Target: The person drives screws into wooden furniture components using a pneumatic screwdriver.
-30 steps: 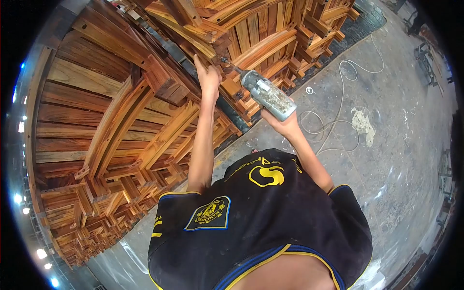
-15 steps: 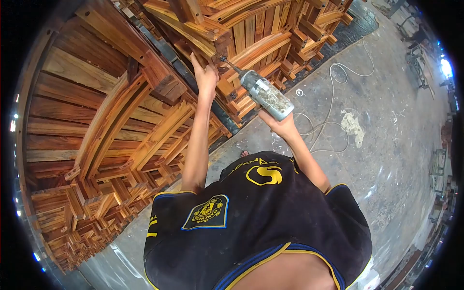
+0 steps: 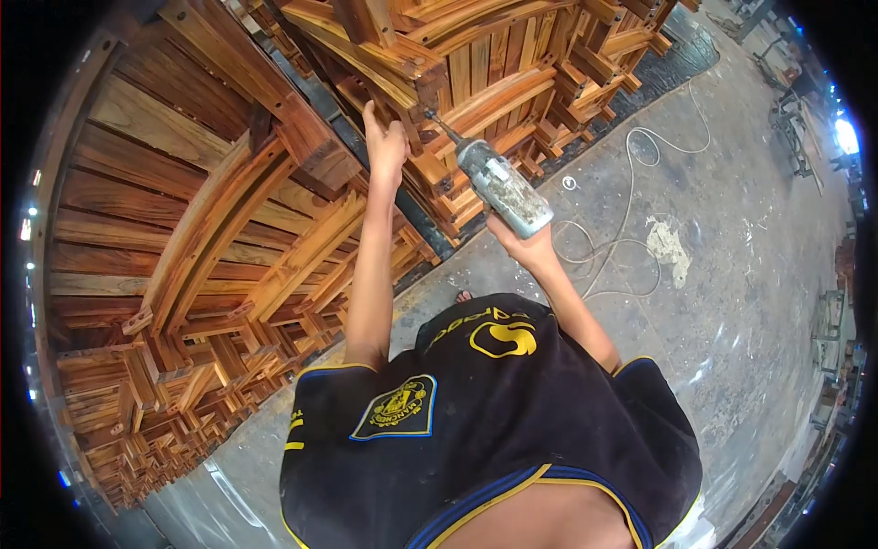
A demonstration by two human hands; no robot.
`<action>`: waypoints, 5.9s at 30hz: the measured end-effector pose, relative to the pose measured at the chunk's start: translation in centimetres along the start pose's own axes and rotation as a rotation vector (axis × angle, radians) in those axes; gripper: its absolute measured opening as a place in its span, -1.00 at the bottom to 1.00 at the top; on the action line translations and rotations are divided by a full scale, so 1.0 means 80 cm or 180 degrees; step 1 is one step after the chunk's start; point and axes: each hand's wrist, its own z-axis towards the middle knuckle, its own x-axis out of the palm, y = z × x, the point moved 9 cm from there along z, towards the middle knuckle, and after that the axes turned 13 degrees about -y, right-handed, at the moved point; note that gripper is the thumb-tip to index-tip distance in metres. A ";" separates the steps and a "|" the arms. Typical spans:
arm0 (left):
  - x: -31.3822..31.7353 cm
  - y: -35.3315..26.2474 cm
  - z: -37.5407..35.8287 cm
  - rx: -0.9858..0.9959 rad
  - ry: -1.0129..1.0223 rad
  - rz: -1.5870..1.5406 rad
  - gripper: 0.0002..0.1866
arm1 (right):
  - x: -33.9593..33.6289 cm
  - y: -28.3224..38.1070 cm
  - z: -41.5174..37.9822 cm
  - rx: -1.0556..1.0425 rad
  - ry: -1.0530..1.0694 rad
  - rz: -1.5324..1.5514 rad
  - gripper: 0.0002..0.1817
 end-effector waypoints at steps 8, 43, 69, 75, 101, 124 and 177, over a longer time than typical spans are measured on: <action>0.007 -0.017 0.013 0.0464 0.0220 0.0131 -0.21 | -0.004 0.000 -0.005 0.0293 -0.0059 -0.0052 -0.71; 0.013 -0.022 0.009 0.0664 0.0203 0.0245 -0.19 | 0.000 -0.011 -0.007 0.0767 -0.0065 0.0161 -0.78; 0.010 -0.012 0.019 0.0896 0.0124 0.0291 -0.13 | 0.003 -0.018 -0.004 0.0801 0.0001 0.0094 -0.66; 0.010 -0.012 0.015 0.0848 0.0069 0.0501 -0.13 | 0.003 -0.021 -0.009 0.0944 -0.0145 0.0349 -0.68; 0.008 -0.012 0.014 0.0783 -0.0166 0.0561 -0.17 | 0.007 -0.030 -0.018 0.1405 -0.0197 0.0386 -0.78; -0.004 0.021 0.203 -0.0106 -0.0751 -0.1530 -0.86 | -0.003 -0.021 -0.017 0.0510 0.0330 -0.0936 -0.86; -0.008 0.044 0.121 -0.0135 -0.0483 -0.1773 -0.84 | 0.017 -0.018 -0.024 0.1048 0.0527 -0.0660 -0.91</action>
